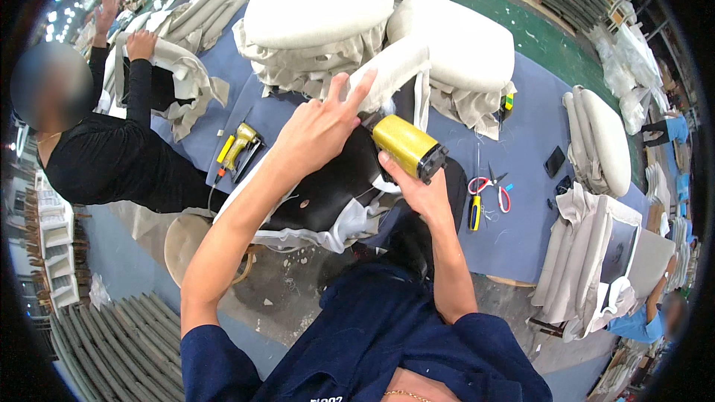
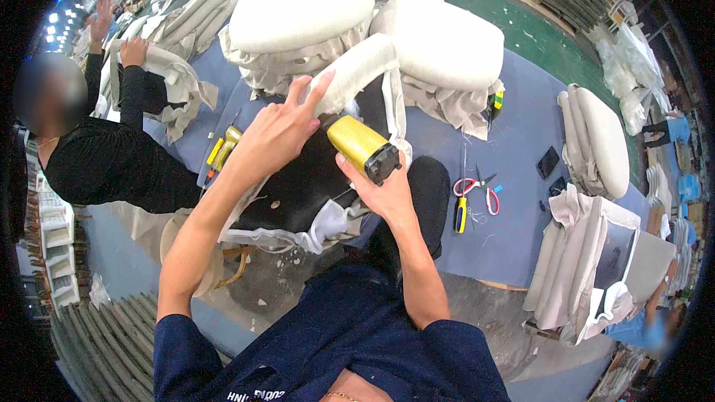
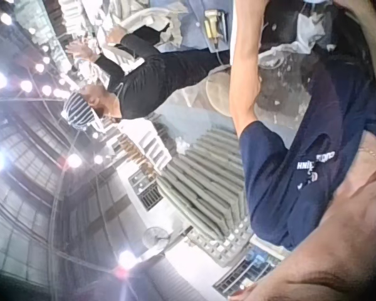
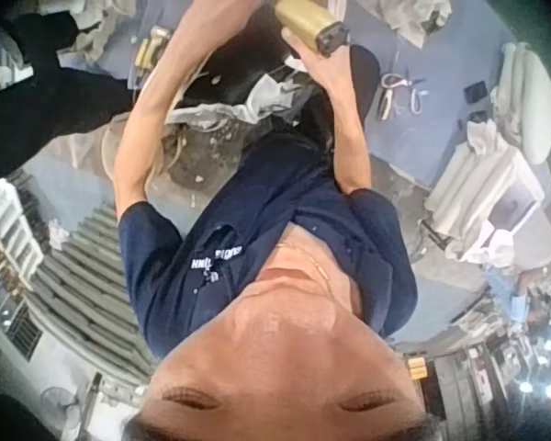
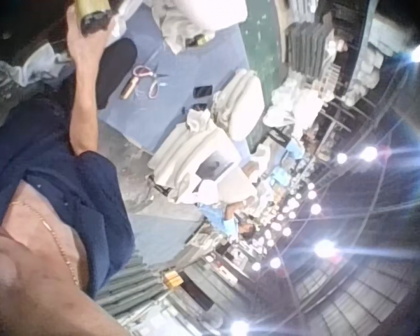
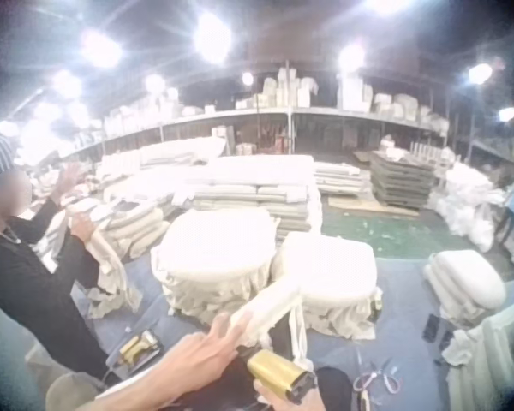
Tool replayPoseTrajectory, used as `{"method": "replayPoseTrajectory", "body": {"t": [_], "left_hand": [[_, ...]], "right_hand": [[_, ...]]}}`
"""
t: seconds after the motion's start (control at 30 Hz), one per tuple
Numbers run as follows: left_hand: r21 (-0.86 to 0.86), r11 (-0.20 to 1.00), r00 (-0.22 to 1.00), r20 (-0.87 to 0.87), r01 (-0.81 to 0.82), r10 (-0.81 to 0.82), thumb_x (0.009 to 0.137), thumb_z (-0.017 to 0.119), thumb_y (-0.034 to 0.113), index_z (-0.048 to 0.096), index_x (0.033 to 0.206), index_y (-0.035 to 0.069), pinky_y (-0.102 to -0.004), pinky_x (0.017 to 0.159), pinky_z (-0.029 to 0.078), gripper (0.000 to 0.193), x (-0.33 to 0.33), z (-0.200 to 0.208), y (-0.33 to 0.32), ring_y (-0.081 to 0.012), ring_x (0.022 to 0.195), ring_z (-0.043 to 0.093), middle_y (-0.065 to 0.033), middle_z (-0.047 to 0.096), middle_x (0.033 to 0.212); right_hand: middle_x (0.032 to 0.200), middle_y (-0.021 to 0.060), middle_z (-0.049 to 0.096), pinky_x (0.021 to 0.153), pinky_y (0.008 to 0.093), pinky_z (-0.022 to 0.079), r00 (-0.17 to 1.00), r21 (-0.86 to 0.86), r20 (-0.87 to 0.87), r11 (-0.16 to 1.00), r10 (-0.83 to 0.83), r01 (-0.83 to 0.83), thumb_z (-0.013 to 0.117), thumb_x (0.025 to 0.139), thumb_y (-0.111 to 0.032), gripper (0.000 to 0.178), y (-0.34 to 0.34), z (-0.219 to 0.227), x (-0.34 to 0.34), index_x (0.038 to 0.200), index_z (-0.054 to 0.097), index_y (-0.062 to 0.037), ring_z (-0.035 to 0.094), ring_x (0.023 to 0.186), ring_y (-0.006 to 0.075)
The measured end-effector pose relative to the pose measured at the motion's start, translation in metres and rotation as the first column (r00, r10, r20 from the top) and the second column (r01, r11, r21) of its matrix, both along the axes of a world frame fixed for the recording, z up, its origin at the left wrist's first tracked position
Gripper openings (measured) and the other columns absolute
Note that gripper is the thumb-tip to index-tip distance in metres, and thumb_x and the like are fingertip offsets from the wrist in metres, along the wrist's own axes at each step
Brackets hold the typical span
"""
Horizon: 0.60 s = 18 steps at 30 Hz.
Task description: The person wraps a white fabric cover around a foam cushion component and pulls it taut. They secure the fabric using a staple gun and trim excess material with scissors. The process is repeated for multiple foam pieces on the workbench.
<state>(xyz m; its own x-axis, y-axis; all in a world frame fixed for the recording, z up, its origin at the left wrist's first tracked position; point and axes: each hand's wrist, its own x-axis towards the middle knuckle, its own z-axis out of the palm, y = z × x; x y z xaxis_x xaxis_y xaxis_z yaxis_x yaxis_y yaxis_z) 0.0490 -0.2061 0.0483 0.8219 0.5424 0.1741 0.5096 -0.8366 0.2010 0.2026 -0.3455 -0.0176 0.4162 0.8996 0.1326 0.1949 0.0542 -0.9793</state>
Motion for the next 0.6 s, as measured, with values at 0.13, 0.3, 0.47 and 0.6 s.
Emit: {"method": "replayPoseTrajectory", "body": {"t": [0.13,0.3,0.47,0.6], "left_hand": [[0.058,0.997,0.998,-0.055,0.047,-0.044,0.085,0.067,0.005,0.017,0.157,0.006,-0.0462,0.065,0.058,0.088,0.001,0.008,-0.007,-0.04,0.071,0.069,-0.0316,0.043,0.139],[0.12,0.988,0.994,-0.059,0.094,-0.087,0.081,0.069,0.004,0.014,0.158,0.003,-0.0443,0.065,0.059,0.094,0.0,0.008,-0.011,-0.0393,0.069,0.069,-0.0354,0.041,0.14],[0.001,0.968,0.967,0.046,0.252,-0.252,0.085,0.068,0.01,0.013,0.158,0.002,-0.0492,0.103,0.049,0.092,-0.024,0.008,-0.018,-0.0483,0.124,0.054,-0.0388,0.031,0.149],[-0.557,0.653,0.849,0.44,0.513,-0.292,0.104,0.05,0.019,0.035,0.151,-0.003,-0.0389,0.11,0.041,0.055,-0.023,0.006,0.009,-0.034,0.135,0.049,-0.0244,0.043,0.151]], "right_hand": [[0.101,0.0113,0.076,0.085,0.0332,0.053,0.993,0.006,0.115,1.0,0.015,-0.016,0.078,0.087,-0.025,0.032,-0.008,-0.006,0.0,0.109,0.073,-0.0017,0.073,0.092,0.0212],[0.099,0.0118,0.076,0.092,0.0357,0.05,0.99,0.014,0.139,1.0,0.008,-0.01,0.081,0.085,-0.025,0.031,-0.022,-0.022,-0.004,0.106,0.074,-0.0034,0.071,0.095,0.0249],[0.097,0.0097,0.076,0.081,0.0332,0.054,1.0,-0.158,-0.014,0.987,-0.01,0.007,0.083,0.082,-0.023,0.033,-0.044,-0.005,-0.011,0.105,0.074,-0.001,0.072,0.088,0.0192],[0.093,0.0052,0.075,0.07,0.0305,0.052,0.981,-0.352,-0.144,0.933,-0.132,0.073,0.082,0.085,-0.026,0.033,-0.099,-0.012,0.0,0.105,0.073,-0.001,0.069,0.079,0.0123]]}}
